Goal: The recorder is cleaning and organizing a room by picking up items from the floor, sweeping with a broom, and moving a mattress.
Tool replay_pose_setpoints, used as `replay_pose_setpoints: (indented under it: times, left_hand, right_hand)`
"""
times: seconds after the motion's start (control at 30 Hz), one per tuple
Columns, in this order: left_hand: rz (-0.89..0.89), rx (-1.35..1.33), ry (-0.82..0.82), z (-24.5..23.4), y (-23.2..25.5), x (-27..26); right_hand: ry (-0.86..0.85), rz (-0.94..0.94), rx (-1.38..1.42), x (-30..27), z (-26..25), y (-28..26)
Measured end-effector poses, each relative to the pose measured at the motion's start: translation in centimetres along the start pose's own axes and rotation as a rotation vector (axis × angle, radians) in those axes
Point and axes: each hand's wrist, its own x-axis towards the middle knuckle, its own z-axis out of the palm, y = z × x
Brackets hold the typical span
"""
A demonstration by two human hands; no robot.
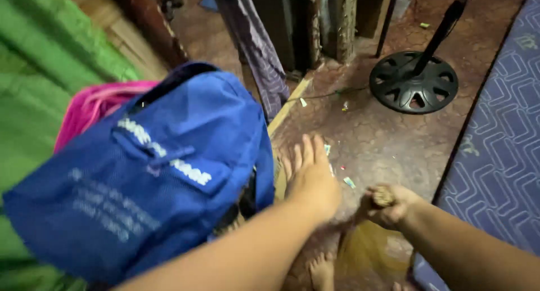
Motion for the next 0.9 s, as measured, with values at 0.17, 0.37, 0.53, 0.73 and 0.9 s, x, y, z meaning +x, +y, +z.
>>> replay_pose_setpoints:
  times: [0.17,0.37,0.53,0.73,0.9]
  left_hand:
    - [0.013,-0.036,-0.079,-0.9,-0.6,0.5]
    - [-0.013,0.002,-0.245,-1.7,1.3,4.2]
    - [-0.006,-0.109,-0.106,-1.4,4.3,7.9]
    - [-0.025,-0.143,0.020,-1.0,6.9,12.4]
    - [-0.127,-0.149,0.012,-1.8,9.5,17.1]
  right_hand:
    - [-0.159,-0.097,-0.195,-4.5,9.5,4.9]
    - [-0.314,-0.153,-0.367,-18.8,12.5,6.2]
    - [0.293,-0.719,-0.554,-27.8,11.2,7.1]
    - [-0.112,0.233,-0.406,-5.9,-0.3,-29.8]
    - [0.026,-0.013,-0.448,-6.0,13.7,-23.3]
